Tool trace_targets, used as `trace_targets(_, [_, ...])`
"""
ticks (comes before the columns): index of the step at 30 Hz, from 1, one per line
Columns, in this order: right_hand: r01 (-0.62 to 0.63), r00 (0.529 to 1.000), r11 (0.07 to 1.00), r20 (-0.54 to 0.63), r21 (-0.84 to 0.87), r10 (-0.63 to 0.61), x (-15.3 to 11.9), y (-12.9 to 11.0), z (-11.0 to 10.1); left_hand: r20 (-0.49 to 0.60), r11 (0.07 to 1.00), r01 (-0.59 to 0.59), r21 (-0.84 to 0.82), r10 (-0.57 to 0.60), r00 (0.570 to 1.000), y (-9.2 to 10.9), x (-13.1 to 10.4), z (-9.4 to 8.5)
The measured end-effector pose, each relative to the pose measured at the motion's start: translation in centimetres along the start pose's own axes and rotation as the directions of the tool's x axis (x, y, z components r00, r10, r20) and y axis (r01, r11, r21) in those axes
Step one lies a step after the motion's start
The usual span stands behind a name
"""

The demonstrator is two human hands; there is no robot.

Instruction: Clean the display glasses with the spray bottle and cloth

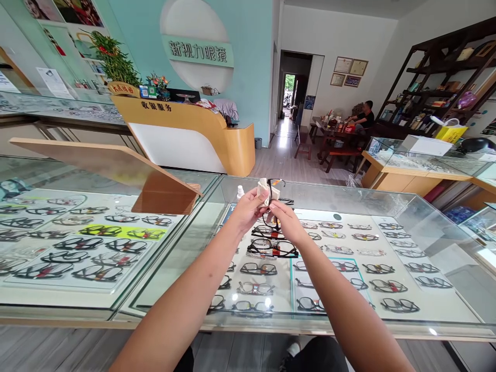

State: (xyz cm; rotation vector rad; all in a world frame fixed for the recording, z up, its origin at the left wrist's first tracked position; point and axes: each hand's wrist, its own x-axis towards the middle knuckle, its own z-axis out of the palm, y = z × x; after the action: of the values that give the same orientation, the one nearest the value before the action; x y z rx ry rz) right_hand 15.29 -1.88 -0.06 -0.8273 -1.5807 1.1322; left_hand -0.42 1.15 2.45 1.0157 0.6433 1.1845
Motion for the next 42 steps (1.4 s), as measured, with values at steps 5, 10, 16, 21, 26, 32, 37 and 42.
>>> trace_targets(5, [0.012, 1.000, 0.998, -0.022, 0.058, -0.010, 0.1, -0.7, -0.5, 0.029, 0.994, 0.048, -0.094, -0.046, 0.999, -0.1, 0.0, 0.0])
trace_targets(10, [-0.010, 0.999, 1.000, -0.030, 0.018, 0.010, 0.1, -0.4, -0.6, 0.113, 0.994, 0.076, -0.080, -0.067, 0.991, -0.4, 0.2, -0.5])
trace_targets(16, [-0.016, 1.000, 1.000, -0.014, 0.004, 0.016, 0.1, -0.1, -0.6, 0.091, 0.999, 0.034, -0.033, -0.031, 0.995, -0.3, 0.1, -0.5])
trace_targets(21, [0.018, 1.000, 0.998, 0.023, -0.061, -0.016, 0.0, -0.3, -0.5, 0.030, 0.998, -0.047, -0.041, 0.048, 0.998, -0.5, -0.1, 0.5])
trace_targets(26, [0.049, 0.998, 0.982, 0.054, -0.182, -0.040, -0.3, -0.3, 0.0, -0.097, 0.997, -0.063, 0.050, 0.068, 0.993, -1.3, 0.5, 0.0])
trace_targets(32, [0.028, 0.999, 0.994, 0.042, -0.110, -0.023, -0.3, -0.3, 0.1, -0.024, 0.997, -0.047, 0.056, 0.049, 0.999, -1.2, 0.8, -0.7])
trace_targets(37, [0.013, 1.000, 1.000, 0.009, 0.009, -0.013, 0.1, -0.4, -0.4, 0.072, 0.999, -0.026, 0.029, 0.024, 0.997, -0.5, 0.2, -0.3])
trace_targets(42, [-0.029, 0.998, 0.999, -0.059, 0.026, 0.030, 0.3, 0.0, -0.5, 0.083, 0.998, -0.033, 0.047, 0.029, 0.996, -0.2, -0.3, 0.0])
